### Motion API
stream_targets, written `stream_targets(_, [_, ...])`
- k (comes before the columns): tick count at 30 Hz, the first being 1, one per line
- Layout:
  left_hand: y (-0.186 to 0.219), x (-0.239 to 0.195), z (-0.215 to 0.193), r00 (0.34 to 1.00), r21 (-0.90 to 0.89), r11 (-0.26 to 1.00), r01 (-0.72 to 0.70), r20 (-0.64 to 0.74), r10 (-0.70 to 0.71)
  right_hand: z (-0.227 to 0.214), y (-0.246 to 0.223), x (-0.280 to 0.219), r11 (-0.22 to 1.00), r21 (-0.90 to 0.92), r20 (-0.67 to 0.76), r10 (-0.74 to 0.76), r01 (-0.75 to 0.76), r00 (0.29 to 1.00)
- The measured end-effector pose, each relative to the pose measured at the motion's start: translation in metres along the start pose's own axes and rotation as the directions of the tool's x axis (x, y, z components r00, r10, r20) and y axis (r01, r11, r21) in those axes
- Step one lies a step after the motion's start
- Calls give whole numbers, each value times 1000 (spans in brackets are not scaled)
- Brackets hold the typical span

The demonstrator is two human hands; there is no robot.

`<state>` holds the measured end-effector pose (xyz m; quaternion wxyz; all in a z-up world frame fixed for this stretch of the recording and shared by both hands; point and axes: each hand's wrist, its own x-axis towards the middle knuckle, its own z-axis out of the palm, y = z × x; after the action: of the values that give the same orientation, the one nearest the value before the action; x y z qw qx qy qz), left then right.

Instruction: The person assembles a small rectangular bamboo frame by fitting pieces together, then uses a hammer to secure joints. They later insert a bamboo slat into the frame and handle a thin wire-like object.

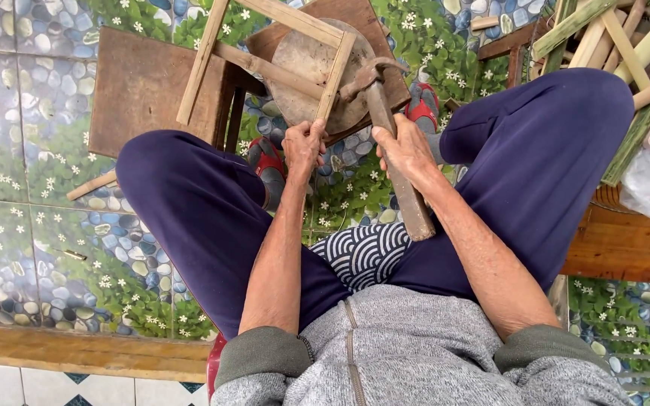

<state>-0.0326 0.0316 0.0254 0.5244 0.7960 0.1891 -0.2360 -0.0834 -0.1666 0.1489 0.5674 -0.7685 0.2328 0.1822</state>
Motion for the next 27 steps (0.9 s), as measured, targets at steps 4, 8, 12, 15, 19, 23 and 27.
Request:
stream_targets(4, [-2, 1, -1, 1000, -29, 999, -25, 2, 25, 1, 6, 4, 999, -38, -26, -19, 18, 999])
stream_targets(8, [3, -1, 0, 1000, -11, 1000, -8, 5, 8, 4, 6, 2, 996, -84, 4, -23, 23, 1000])
stream_targets(12, [3, -3, 0, 1000, 17, 1000, 1, 2, -1, 6, 14, 3, 961, -234, -43, -162, 147, 986])
stream_targets(15, [2, 1, 2, 1000, 12, 1000, -5, -5, 6, 9, 2, -6, 846, -424, -44, -377, 324, 925])
stream_targets(19, [2, -2, 0, 1000, 2, 1000, -18, -13, 18, 12, 5, -11, 716, -548, 21, -505, 432, 863])
stream_targets(23, [0, 1, 1, 999, -24, 999, -48, -9, 48, 12, 32, 4, 573, -698, 72, -542, 430, 837])
stream_targets(27, [-2, 2, 1, 997, -57, 996, -72, -14, 71, 15, 28, 0, 534, -728, 70, -566, 430, 822])
